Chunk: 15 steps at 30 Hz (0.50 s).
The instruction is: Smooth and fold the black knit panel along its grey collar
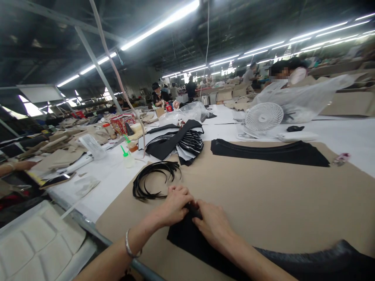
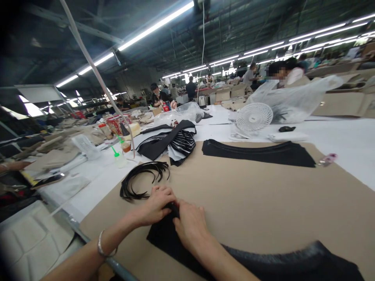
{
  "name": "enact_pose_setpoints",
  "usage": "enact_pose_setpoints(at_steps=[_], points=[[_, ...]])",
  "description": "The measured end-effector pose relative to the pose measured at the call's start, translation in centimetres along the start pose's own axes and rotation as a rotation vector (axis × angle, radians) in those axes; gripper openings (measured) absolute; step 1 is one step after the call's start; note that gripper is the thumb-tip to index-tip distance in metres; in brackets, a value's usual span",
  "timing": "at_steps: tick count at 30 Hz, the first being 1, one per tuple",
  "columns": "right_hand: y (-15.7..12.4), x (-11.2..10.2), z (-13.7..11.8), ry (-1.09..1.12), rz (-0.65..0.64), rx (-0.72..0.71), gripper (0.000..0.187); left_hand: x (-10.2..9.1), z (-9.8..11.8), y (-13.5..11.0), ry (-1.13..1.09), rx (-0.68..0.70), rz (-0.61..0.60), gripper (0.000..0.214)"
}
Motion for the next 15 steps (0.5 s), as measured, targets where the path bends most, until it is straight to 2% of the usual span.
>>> enact_pose_setpoints(at_steps=[9, 15], points=[[0.5, 0.2, 0.0, -0.005, 0.002, -0.002, 0.014, -0.6, -1.8, 0.6, -0.045, 0.033, -0.08, 0.017], [1.2, 0.6, -0.8, 0.002, 0.066, -0.017, 0.015, -0.4, -2.7, 0.9, -0.114, 0.097, -0.07, 0.02]])
Point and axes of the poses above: each hand's wrist, its own y-axis towards the middle knuckle, its own x-axis out of the palm, z = x × y, the point moved 5 cm from there along y, towards the middle knuckle, and after that the axes turned 3 degrees about -y, right-handed, at the moved point
